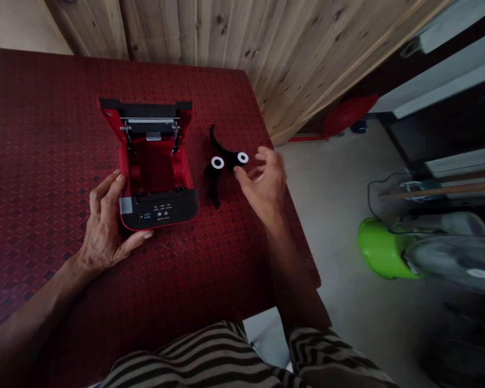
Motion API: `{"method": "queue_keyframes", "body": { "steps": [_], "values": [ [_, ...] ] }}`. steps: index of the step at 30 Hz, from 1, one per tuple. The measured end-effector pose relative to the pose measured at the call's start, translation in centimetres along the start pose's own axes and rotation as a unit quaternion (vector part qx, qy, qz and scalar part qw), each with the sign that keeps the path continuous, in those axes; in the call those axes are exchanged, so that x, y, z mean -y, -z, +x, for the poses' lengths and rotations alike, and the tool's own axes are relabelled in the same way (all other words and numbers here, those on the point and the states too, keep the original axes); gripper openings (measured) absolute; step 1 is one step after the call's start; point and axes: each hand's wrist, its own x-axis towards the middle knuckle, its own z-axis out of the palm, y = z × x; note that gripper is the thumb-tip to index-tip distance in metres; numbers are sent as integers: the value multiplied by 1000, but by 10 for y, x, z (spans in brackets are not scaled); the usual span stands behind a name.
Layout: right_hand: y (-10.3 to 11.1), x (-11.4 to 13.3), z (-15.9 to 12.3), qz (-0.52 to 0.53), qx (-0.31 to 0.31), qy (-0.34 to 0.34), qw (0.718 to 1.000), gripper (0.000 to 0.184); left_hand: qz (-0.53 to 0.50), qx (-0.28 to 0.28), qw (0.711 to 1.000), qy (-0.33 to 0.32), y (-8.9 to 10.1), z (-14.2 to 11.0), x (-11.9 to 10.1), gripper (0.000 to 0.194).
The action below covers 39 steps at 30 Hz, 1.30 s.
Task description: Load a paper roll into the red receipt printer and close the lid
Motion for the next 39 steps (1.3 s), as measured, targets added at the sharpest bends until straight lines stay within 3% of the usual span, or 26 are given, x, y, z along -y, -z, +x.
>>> {"method": "queue_keyframes", "body": {
  "steps": [2,4,6,9,13,15,18,22,25,26,28,30,32,35,39],
  "values": [
    [17,20,-1,-1,-14,42,999,36,-1,1,1000,2,0,0,0,105],
    [23,43,0,-8,42,87,995,21,0,0,1000,4,0,0,0,106],
    [15,63,0,-43,107,116,987,28,1,2,1000,5,0,-1,1,106],
    [-10,77,2,-132,176,88,972,40,-2,6,1000,7,0,-1,0,106],
    [-24,69,9,-161,230,51,958,22,-14,7,1000,3,0,-1,0,105],
    [-13,63,14,-98,220,39,970,19,-19,8,1000,2,0,-1,0,104],
    [18,62,21,90,198,18,976,25,-31,-6,999,11,3,0,1,104],
    [54,84,20,305,255,-14,917,42,-36,-79,996,25,17,6,-8,104],
    [62,107,9,358,300,-25,884,48,-33,-135,990,17,34,17,-29,95],
    [61,115,5,364,314,-23,877,47,-46,-130,990,13,40,22,-38,87],
    [60,131,-3,365,333,-4,869,46,-108,-80,991,22,49,33,-55,77],
    [60,146,-10,358,348,30,866,46,-106,-25,994,10,54,45,-67,75],
    [63,156,-13,347,359,58,864,46,-122,-26,992,-2,56,53,-74,55],
    [72,162,-12,338,385,57,857,46,-228,-27,972,41,57,58,-76,32],
    [79,158,-2,388,380,34,839,49,-426,-4,892,151,63,55,-74,17]
  ]
}}
